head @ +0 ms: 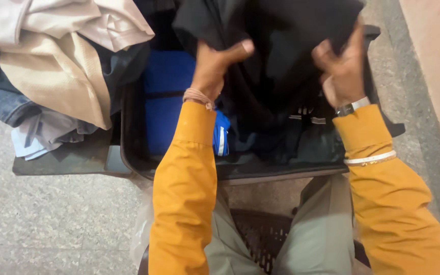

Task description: The person arranges and folds several items of clothing, such as a white shirt and a black jersey, into a suitcase by hand.

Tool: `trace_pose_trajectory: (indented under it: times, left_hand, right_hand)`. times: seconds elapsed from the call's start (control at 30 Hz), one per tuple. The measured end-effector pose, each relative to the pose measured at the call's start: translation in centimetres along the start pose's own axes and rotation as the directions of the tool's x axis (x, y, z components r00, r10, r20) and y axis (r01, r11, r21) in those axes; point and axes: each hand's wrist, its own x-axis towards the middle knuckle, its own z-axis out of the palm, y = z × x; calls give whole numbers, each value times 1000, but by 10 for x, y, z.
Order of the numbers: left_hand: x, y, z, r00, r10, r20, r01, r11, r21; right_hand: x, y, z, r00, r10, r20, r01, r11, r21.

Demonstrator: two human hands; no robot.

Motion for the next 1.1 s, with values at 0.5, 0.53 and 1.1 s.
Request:
trace_pose_trajectory:
  times: [0.5,0.53,1.1]
  left_hand:
    - [-35,34,50,866,-501,-15,448,761,470]
    - [-34,35,52,864,-503,-12,449,760,469]
    - [-16,-18,49,491,-811,-318,432,-91,897]
  right_hand:
    - [-10,18,-12,948,242,-208,-207,962,177]
    - [-8,15,-7,957,237,-168,-211,965,156]
    - [-7,-20,19,991,127,52,-130,989,67]
